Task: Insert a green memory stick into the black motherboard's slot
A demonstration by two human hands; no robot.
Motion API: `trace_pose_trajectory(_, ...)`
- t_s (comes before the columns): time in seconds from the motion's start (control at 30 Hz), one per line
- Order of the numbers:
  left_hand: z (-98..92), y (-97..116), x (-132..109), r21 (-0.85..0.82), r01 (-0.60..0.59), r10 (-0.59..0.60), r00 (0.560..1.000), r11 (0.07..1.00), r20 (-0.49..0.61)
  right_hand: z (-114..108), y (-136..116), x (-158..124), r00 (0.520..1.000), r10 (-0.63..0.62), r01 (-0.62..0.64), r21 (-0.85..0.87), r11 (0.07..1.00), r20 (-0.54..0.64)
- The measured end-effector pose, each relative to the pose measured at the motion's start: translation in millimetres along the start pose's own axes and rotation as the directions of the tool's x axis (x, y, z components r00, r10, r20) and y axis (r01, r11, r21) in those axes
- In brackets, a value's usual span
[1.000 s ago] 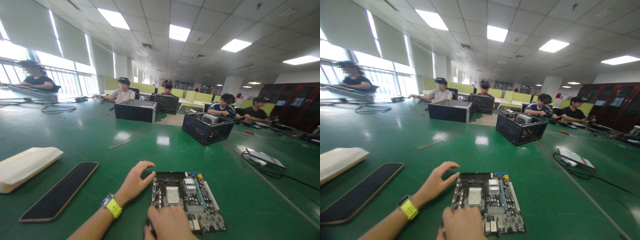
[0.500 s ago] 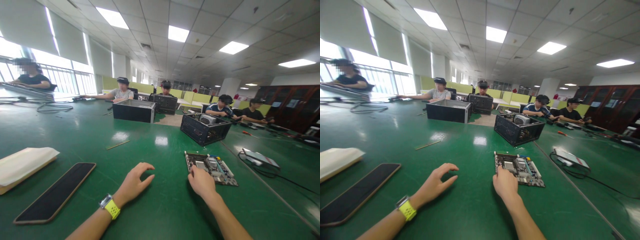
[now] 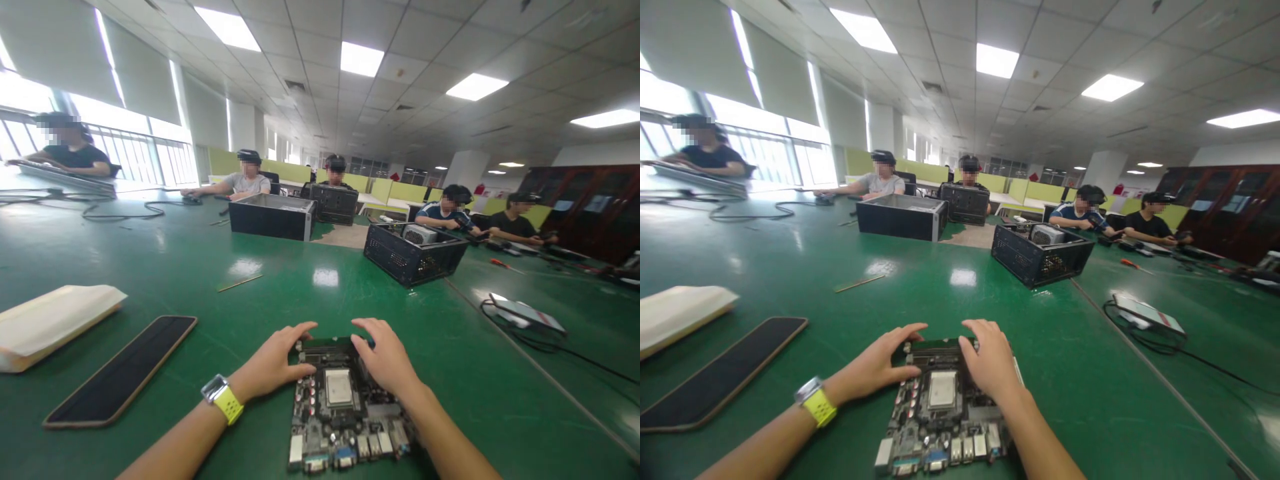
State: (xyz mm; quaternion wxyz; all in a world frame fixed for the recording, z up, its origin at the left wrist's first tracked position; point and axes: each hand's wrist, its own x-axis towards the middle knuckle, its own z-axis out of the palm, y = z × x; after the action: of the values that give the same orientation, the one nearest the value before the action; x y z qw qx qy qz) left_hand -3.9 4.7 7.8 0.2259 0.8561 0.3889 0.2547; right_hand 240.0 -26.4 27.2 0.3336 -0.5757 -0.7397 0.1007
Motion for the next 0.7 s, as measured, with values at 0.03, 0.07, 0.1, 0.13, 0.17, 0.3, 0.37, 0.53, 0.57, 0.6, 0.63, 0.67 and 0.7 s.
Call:
trace_pose_trajectory(0.03,0.1,0,0,-0.004,0.006,-0.006,1.000,1.000,-0.003,2,11,4,1.000,-0.001,0.001,-0.026,1.000,0.006)
trace_pose_trajectory(0.07,0.3,0,1,-0.010,0.009,-0.009,1.000,1.000,-0.006,5,21,7,1.000,0.007,-0.006,-0.039,0.999,0.025)
trace_pose_trajectory(0.1,0.5,-1,1,-0.015,0.007,-0.008,1.000,1.000,-0.009,8,28,8,0.999,0.022,-0.020,-0.041,0.999,0.050)
trace_pose_trajectory(0.13,0.7,-1,1,-0.018,0.003,-0.003,1.000,1.000,-0.011,11,33,9,0.997,0.040,-0.038,-0.035,0.999,0.066)
trace_pose_trajectory(0.17,0.8,-1,1,-0.019,-0.005,0.005,1.000,1.000,-0.012,14,36,8,0.996,0.055,-0.053,-0.025,0.998,0.069)
trace_pose_trajectory(0.3,-0.1,1,1,-0.004,-0.057,0.057,0.998,0.998,-0.005,19,37,7,0.998,0.051,-0.051,0.027,0.998,0.030)
trace_pose_trajectory(0.37,-1.0,2,2,0.001,-0.088,0.088,0.996,0.996,-0.001,19,37,7,0.999,0.036,-0.037,0.051,0.998,0.018)
trace_pose_trajectory(0.53,-2.0,4,3,0.001,-0.150,0.150,0.988,0.989,-0.033,20,40,6,0.999,0.031,-0.030,0.094,0.995,-0.019)
trace_pose_trajectory(0.57,-1.9,4,3,0.001,-0.159,0.159,0.986,0.987,-0.043,20,40,6,0.999,0.033,-0.030,0.102,0.994,-0.028)
trace_pose_trajectory(0.6,-1.8,4,3,0.000,-0.165,0.165,0.985,0.986,-0.049,21,41,6,0.999,0.034,-0.030,0.109,0.994,-0.035)
trace_pose_trajectory(0.63,-1.6,4,3,0.001,-0.167,0.167,0.985,0.986,-0.053,21,41,6,0.999,0.035,-0.030,0.114,0.993,-0.040)
trace_pose_trajectory(0.67,-1.5,4,3,0.003,-0.164,0.164,0.985,0.986,-0.052,21,41,6,0.998,0.035,-0.029,0.117,0.993,-0.043)
trace_pose_trajectory(0.7,-1.4,3,3,0.006,-0.159,0.159,0.986,0.987,-0.049,21,41,6,0.999,0.033,-0.028,0.118,0.993,-0.043)
